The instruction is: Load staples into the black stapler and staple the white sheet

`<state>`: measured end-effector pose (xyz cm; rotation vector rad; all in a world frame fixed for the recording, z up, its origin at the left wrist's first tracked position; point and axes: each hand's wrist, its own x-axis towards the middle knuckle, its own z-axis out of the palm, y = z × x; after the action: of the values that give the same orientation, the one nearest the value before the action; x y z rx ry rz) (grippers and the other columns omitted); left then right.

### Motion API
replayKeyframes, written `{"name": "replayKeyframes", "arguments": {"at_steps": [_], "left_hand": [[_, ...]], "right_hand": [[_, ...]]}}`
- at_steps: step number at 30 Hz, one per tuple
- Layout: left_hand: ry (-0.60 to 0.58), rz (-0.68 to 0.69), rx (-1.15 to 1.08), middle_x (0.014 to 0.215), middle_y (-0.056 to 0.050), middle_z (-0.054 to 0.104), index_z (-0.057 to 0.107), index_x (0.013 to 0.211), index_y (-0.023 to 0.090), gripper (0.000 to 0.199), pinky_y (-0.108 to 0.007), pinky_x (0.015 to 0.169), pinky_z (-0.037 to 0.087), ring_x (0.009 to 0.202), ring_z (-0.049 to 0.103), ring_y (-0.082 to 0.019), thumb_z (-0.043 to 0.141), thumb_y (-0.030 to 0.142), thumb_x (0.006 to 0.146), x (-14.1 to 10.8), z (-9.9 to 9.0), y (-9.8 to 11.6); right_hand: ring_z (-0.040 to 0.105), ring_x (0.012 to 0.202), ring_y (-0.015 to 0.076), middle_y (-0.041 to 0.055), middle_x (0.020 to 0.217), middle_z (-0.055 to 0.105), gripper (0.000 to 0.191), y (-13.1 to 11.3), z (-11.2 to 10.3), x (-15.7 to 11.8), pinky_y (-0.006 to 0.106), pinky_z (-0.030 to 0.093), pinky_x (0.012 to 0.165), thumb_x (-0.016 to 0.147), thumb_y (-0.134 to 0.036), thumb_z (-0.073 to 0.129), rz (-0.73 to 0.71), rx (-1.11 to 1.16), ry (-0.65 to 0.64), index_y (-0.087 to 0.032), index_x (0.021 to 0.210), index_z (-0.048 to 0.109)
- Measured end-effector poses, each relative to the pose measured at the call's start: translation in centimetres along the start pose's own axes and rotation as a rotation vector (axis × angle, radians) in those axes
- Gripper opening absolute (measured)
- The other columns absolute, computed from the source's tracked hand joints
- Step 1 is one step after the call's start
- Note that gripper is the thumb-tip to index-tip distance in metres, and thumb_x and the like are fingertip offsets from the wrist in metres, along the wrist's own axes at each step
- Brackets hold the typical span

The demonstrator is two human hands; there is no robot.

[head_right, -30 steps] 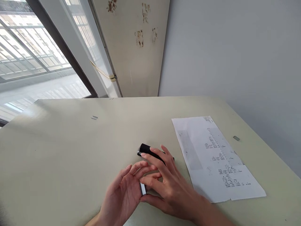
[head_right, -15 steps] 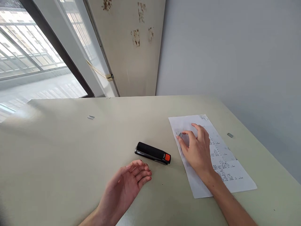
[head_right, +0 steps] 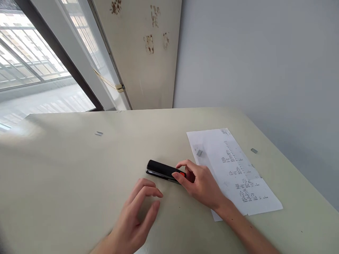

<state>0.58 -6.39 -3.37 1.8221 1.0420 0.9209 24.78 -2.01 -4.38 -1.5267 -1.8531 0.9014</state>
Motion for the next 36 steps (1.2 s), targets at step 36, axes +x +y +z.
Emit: {"name": "replayKeyframes", "arguments": {"at_steps": [36], "left_hand": [[0.519, 0.164, 1.114, 0.15, -0.021, 0.042, 0.049, 0.146, 0.023, 0.053, -0.065, 0.12, 0.03, 0.148, 0.035, -0.045, 0.058, 0.052, 0.103, 6.0, -16.7, -9.0]], "right_hand": [[0.055, 0.062, 0.0132, 0.0034, 0.122, 0.072, 0.036, -1.1, 1.7, -0.2, 0.031, 0.053, 0.06, 0.101, -0.02, 0.056, -0.235, -0.022, -0.149, -0.028, 0.137, 0.055]]}}
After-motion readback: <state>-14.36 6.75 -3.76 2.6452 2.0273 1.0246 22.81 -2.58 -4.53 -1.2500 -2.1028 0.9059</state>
